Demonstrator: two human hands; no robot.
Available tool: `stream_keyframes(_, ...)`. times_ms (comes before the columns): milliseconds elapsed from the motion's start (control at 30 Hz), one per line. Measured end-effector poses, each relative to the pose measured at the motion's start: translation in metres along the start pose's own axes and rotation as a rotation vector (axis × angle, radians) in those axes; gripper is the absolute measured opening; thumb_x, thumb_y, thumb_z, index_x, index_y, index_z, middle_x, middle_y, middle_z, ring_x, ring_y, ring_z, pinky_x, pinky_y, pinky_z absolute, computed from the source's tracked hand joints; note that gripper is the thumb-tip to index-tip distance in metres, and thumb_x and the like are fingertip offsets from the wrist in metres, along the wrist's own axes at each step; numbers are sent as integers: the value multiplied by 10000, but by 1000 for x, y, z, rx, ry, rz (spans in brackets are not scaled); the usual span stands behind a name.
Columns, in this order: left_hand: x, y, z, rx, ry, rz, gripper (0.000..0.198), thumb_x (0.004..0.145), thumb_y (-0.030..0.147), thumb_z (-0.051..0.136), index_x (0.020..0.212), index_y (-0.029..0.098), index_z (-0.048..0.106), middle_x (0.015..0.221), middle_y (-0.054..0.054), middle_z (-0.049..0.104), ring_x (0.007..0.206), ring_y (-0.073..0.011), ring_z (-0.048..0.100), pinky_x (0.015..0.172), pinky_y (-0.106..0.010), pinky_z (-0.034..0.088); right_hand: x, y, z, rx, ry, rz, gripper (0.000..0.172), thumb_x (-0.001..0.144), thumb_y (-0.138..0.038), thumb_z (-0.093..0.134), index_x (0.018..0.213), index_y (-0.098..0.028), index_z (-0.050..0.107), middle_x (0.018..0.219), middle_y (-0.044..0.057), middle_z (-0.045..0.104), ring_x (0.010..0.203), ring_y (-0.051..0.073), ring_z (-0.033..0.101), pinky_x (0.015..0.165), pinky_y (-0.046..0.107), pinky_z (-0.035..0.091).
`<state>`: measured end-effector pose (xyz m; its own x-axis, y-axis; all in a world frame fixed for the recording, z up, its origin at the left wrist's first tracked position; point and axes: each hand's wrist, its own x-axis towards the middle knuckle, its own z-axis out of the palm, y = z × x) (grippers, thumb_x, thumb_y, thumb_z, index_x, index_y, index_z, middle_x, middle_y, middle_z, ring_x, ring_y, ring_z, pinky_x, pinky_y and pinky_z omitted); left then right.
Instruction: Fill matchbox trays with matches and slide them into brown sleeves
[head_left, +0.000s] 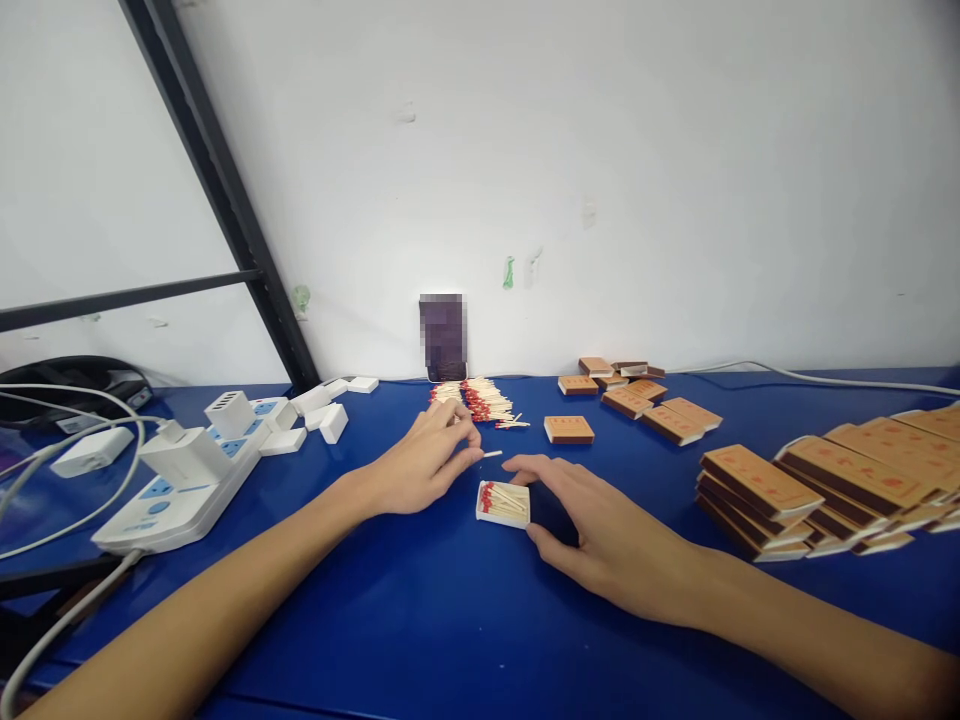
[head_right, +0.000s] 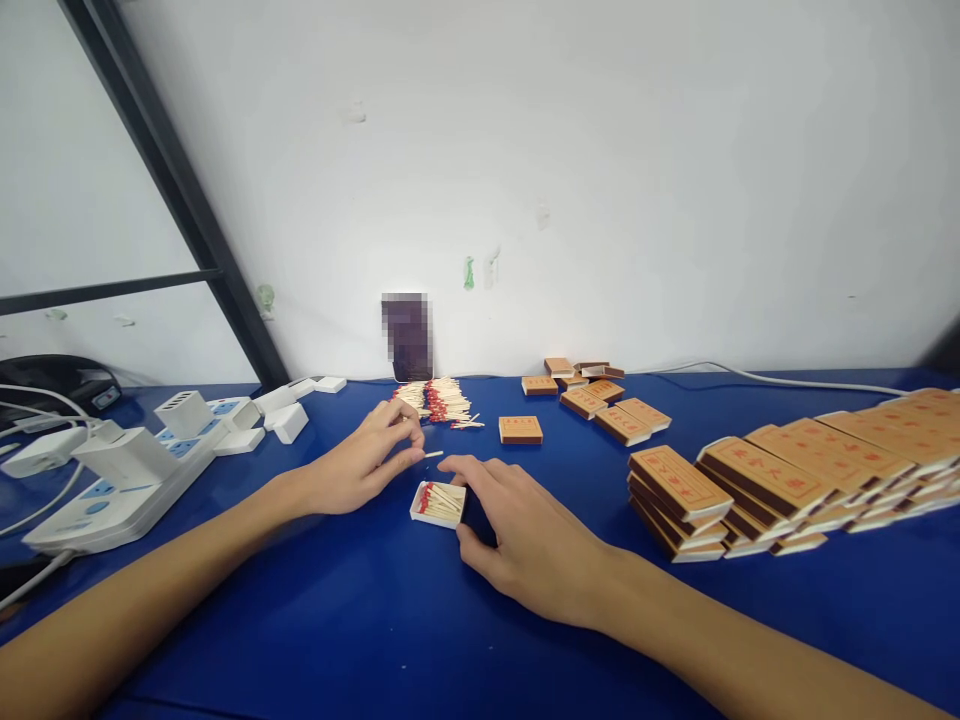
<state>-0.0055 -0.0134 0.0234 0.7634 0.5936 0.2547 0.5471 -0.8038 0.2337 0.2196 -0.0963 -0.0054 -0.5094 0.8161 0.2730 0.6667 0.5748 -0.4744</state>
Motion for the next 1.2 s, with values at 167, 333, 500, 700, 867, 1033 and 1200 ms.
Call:
stream_keyframes(167,-7,20,0,-101,-75,104,187,982,327,441,938,205,576,1077,-57,492,1027,-206,463,936,-377,387,1,-3,-2,46,-3,40,569,872,-197,509,1393,-260,287,1206,61,614,1063,225,581,887,412,477)
stream_keyframes(333,-2,15,13,-140,34,60,219,1004,309,385,986,213,581,1025,-45,540,999,-187,490,921,-354,403,1,-1,-2,52,11,36,594,867,-204,517,1405,-274,275,1196,60,616,1058,227,583,876,406,472)
stream_keyframes(500,18,-8,21,117,86,-2,225,989,281,418,1138,229,578,1076,-60,555,1019,-214,503,886,-383,399,1,-1,-2,42,11,41,604,849,-193,527,1406,-271,306,1168,53,616,1032,226,580,862,399,478)
stream_keyframes(700,48,-15,26,439,101,-20,223,959,326,488,1051,205,652,1056,-93,553,1000,-260,477,837,-406,383,2,-3,-4,24,-9,53,572,849,-195,535,1390,-244,358,1152,68,614,1044,243,563,884,420,472)
stream_keyframes(867,60,-17,30,507,99,5,239,961,341,482,960,199,674,1007,-88,556,947,-251,479,790,-392,369,1,-4,-5,2,-18,54,533,853,-201,532,1367,-223,394,1127,84,614,986,246,567,849,426,480)
stream_keyframes(1033,62,-21,30,519,61,32,260,977,306,427,947,174,649,1002,-100,560,946,-255,478,801,-405,367,0,-4,-4,-13,-6,39,516,854,-211,533,1355,-220,409,1107,85,615,920,235,575,826,422,482)
stream_keyframes(1200,49,-18,22,571,0,76,262,982,257,381,948,145,616,972,-115,571,967,-267,476,831,-422,360,0,-5,-5,-30,-2,41,509,856,-214,529,1353,-216,419,1081,93,626,899,242,587,816,435,487)
